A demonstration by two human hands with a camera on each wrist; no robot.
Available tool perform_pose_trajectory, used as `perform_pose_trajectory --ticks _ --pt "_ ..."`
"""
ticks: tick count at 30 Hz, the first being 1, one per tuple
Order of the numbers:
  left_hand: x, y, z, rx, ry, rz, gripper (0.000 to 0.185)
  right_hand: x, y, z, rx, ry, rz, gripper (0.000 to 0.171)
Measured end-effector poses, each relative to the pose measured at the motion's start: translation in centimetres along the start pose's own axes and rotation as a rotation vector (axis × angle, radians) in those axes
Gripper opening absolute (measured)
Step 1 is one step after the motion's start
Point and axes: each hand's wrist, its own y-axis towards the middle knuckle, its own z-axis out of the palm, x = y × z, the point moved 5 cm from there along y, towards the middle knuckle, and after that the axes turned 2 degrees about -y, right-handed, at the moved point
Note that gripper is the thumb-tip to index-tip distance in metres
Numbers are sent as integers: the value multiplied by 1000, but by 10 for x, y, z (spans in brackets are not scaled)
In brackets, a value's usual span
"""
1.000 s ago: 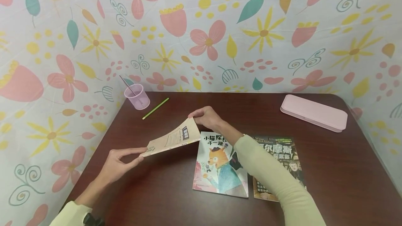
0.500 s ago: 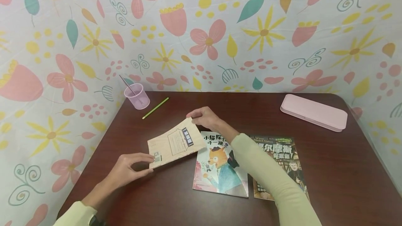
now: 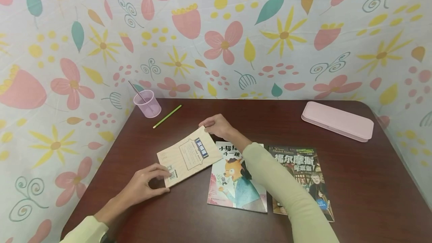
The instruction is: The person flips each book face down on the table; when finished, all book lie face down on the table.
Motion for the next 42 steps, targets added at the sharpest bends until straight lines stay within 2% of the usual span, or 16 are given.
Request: perform_pose_trajectory --ticks 7,13,18,24,29,34,42 --pt "9 1 1 22 -91 -20 43 3 2 4 -51 -60 -14 25" --pt "14 7 -4 78 -266 -82 41 -2 3 5 -79 -151 -16 28" --pt "20 10 -8 117 -386 -160 36 -3 1 7 -56 -138 -16 42" --pt "27 15 -14 160 -483 -226 36 2 -6 7 1 -159 -82 57" --pt "34 28 -29 163 -507 -293 39 7 -19 4 33 -160 -112 69" --pt "44 45 -41 145 -495 -306 42 10 -39 7 67 -203 -161 81" --pt "58 66 -44 168 -477 -312 52 9 -74 6 65 -330 -185 98"
